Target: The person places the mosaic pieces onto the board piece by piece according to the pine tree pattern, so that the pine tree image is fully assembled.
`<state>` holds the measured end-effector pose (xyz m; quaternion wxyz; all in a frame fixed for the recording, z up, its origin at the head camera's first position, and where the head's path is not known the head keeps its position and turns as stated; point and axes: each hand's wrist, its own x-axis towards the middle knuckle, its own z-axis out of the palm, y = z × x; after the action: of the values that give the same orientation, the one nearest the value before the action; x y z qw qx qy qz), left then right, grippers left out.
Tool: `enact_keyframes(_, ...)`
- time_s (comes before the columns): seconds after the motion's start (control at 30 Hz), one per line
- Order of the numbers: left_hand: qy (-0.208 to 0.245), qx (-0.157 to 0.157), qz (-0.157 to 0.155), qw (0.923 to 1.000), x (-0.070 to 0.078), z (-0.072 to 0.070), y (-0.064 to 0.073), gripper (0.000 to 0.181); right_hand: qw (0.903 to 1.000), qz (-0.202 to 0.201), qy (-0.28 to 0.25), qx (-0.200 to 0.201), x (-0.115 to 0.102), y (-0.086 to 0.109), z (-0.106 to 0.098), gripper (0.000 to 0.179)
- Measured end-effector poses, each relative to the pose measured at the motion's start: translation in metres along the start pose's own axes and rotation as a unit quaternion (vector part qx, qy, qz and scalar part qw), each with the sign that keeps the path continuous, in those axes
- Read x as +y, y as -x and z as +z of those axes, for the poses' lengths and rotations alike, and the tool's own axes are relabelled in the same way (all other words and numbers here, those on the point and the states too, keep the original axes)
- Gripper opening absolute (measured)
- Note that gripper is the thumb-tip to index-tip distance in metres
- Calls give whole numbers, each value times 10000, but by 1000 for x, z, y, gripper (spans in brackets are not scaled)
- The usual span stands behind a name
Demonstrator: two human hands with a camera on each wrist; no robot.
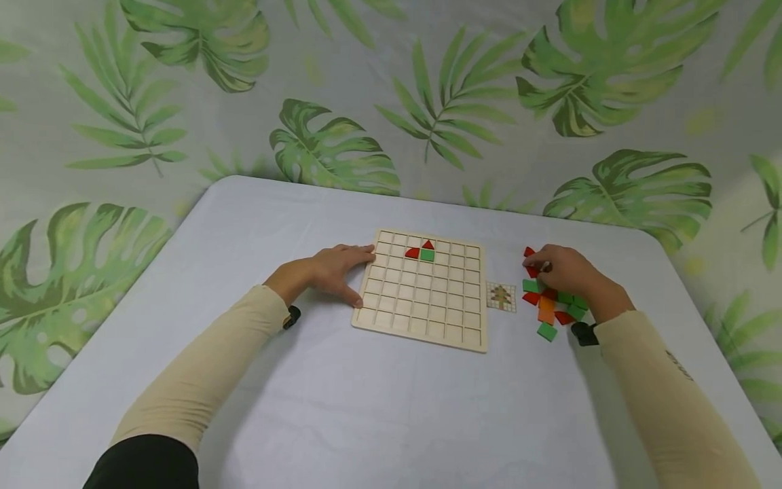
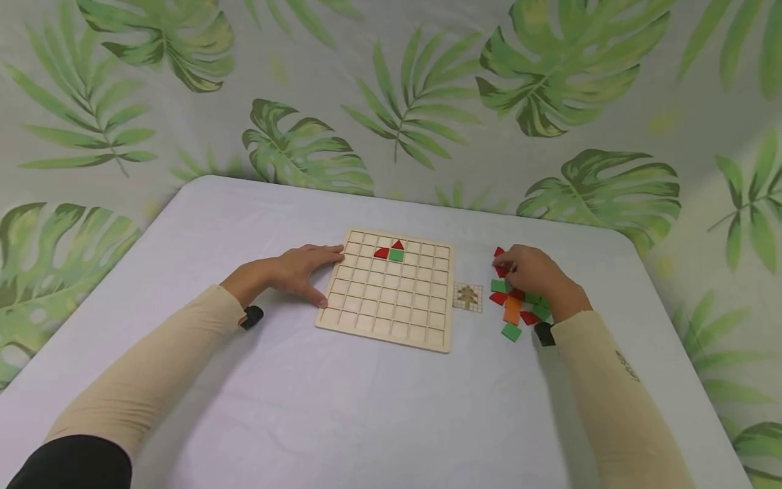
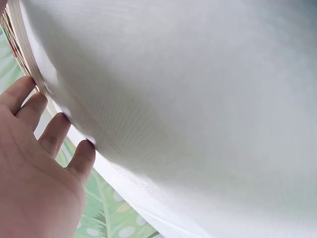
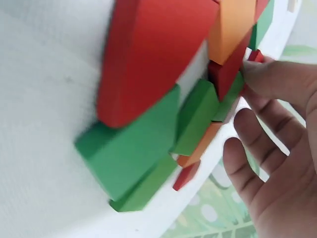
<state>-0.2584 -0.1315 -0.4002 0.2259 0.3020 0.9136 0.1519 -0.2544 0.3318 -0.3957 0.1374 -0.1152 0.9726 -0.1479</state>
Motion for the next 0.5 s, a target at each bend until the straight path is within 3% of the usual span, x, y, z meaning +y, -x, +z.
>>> enact_keyframes(0.5, -77, -65, -7, 9999, -1, -1, -1, 98, 9998, -34, -88, 154, 3, -1, 4, 35)
